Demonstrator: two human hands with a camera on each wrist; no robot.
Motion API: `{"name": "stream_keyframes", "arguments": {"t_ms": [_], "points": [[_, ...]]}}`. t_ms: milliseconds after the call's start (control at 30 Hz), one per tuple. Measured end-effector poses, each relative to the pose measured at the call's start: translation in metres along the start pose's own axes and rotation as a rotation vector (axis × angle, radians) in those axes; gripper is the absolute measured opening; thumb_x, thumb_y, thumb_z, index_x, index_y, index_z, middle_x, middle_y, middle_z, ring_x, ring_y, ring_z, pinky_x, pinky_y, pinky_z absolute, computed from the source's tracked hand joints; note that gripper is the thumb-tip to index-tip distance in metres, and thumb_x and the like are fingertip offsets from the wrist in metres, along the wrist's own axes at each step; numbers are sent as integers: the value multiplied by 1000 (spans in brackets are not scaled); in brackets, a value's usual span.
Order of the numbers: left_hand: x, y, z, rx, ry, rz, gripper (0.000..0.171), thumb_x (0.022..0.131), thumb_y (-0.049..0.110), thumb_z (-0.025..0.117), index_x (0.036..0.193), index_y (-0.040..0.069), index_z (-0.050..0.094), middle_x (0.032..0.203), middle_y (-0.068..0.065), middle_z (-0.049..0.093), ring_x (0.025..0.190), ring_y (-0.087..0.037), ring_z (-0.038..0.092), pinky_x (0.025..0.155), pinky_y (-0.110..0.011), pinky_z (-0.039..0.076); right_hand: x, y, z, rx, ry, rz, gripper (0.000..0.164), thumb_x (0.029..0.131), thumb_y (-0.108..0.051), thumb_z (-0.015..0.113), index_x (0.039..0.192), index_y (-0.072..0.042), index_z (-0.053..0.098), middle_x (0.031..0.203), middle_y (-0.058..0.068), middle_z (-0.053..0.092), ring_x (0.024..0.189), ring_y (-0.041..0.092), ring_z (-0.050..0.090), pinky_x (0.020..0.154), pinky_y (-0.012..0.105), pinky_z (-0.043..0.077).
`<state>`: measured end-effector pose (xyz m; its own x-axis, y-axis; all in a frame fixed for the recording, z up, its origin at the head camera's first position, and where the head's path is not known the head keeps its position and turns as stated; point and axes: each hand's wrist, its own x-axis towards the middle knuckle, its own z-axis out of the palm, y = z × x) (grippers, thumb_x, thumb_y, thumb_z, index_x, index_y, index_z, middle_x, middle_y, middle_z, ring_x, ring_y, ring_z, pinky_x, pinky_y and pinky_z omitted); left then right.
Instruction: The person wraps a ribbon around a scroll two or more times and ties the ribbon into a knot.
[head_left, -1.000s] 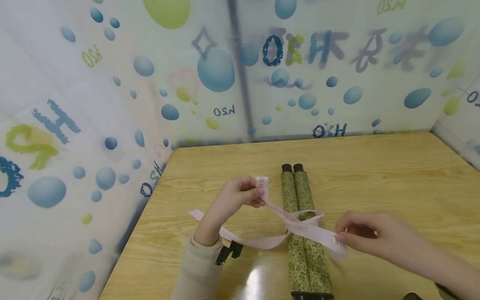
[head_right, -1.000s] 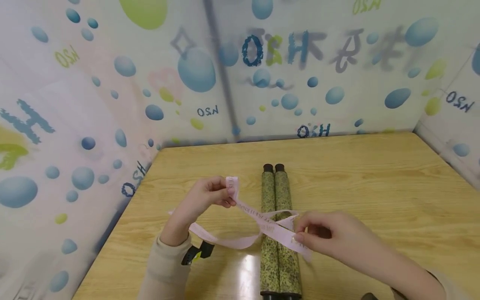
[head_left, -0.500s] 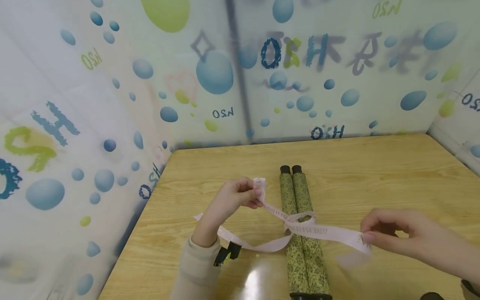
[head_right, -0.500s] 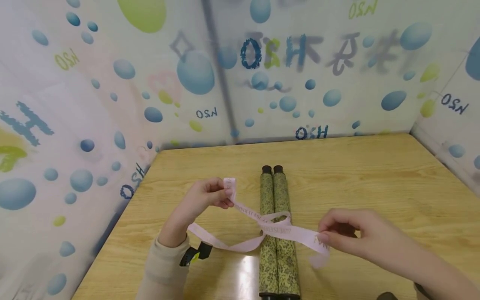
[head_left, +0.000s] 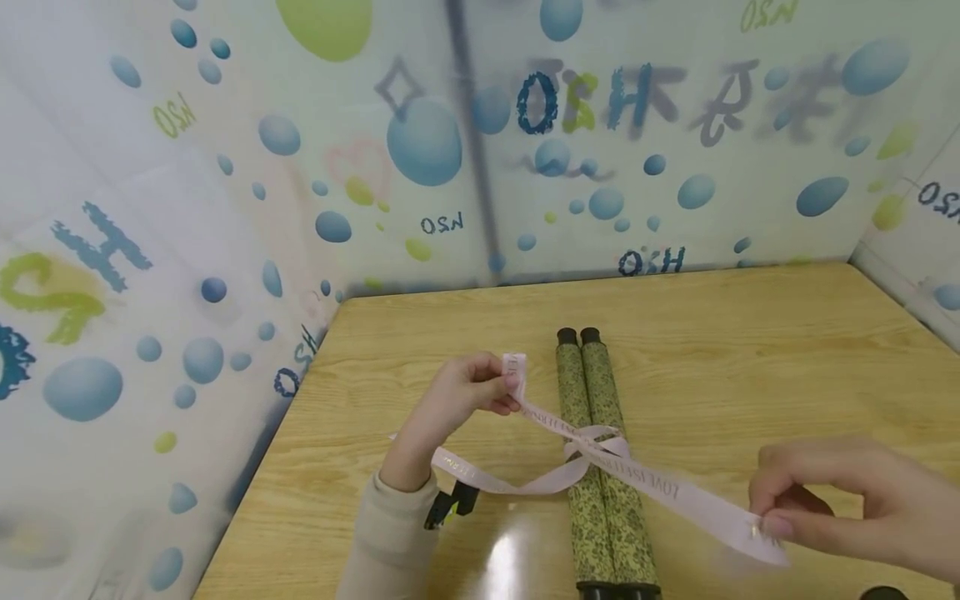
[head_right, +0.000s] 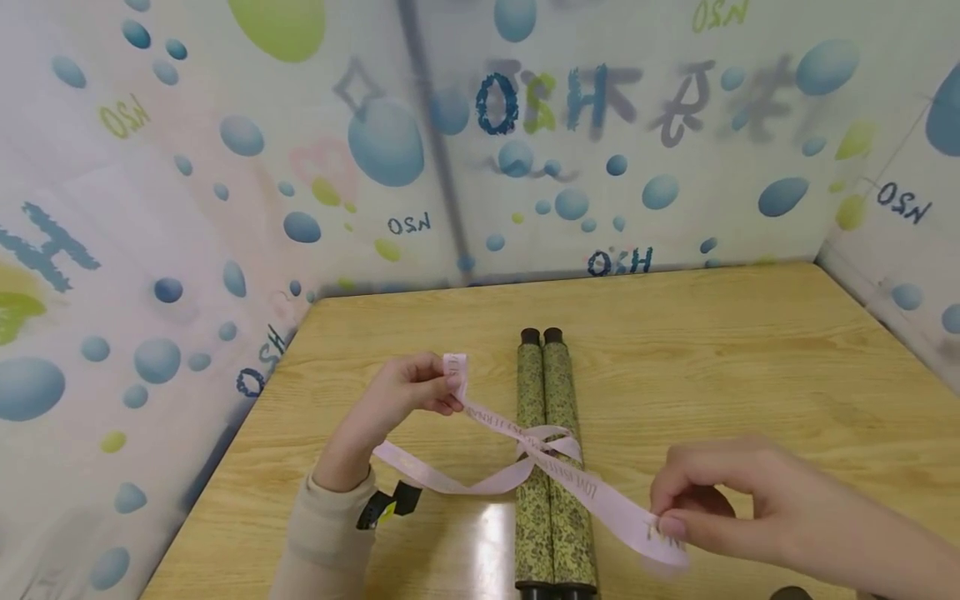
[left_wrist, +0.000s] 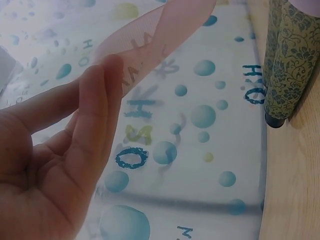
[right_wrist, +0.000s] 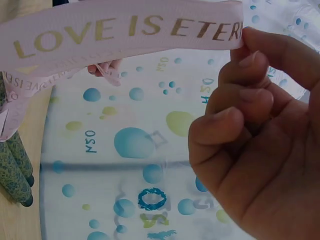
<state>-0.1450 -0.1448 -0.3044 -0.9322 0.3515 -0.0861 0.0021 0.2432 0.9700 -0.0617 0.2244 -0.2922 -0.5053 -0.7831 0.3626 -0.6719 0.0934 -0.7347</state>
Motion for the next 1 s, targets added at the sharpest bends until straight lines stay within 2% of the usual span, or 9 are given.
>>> {"name": "stream_keyframes", "arguments": {"t_ms": [133, 267, 500, 733, 833, 1000], "points": [[0, -1, -1, 5, 2, -4, 13, 92, 4, 56, 98, -7, 59, 84, -15, 65, 76, -21, 66, 72, -35, 55, 1, 0, 1, 44, -3, -42, 47, 74, 23, 60, 102, -15, 59, 77, -7, 49, 63, 1, 48, 53, 17, 40], [0, -1, -1, 12, 5, -12, 13, 92, 4, 56, 98, -7, 59, 85, -15, 65, 77, -21, 66, 72, -35, 55, -1, 1, 2, 70, 4, -42, 47, 74, 23, 60, 102, -14, 60, 78, -6, 51, 64, 2, 48, 52, 17, 40], [0, 0, -2, 24, 6, -19, 13, 92, 5, 57, 97, -7, 59, 86, -15, 65, 77, -21, 66, 73, -35, 55, 1, 4, 4, 114, -31, -174, 48, 70, 24, 61, 105, -9, 58, 80, -4, 53, 63, -1, 46, 51, 14, 39], [2, -3, -4, 39, -8, -22, 15, 92, 8, 58, 96, -6, 60, 83, -14, 66, 76, -22, 66, 73, -35, 54, 2, 2, 4, 71, -36, -84, 48, 75, 23, 59, 105, -14, 58, 80, -6, 54, 65, 0, 50, 54, 15, 41], [2, -5, -6, 39, -12, -39, 15, 92, 9, 59, 96, -6, 59, 83, -14, 66, 77, -22, 66, 73, -34, 54, 3, 3, 4, 69, -46, -76, 47, 76, 22, 58, 105, -15, 57, 84, -6, 57, 69, 3, 53, 55, 17, 42], [1, -11, -7, 29, -22, -48, 16, 93, 8, 57, 99, -7, 59, 83, -14, 66, 77, -22, 66, 74, -34, 54, 1, 5, 0, 90, -69, 34, 42, 82, 19, 56, 104, -17, 59, 88, -6, 60, 72, 6, 56, 54, 22, 43]]}}
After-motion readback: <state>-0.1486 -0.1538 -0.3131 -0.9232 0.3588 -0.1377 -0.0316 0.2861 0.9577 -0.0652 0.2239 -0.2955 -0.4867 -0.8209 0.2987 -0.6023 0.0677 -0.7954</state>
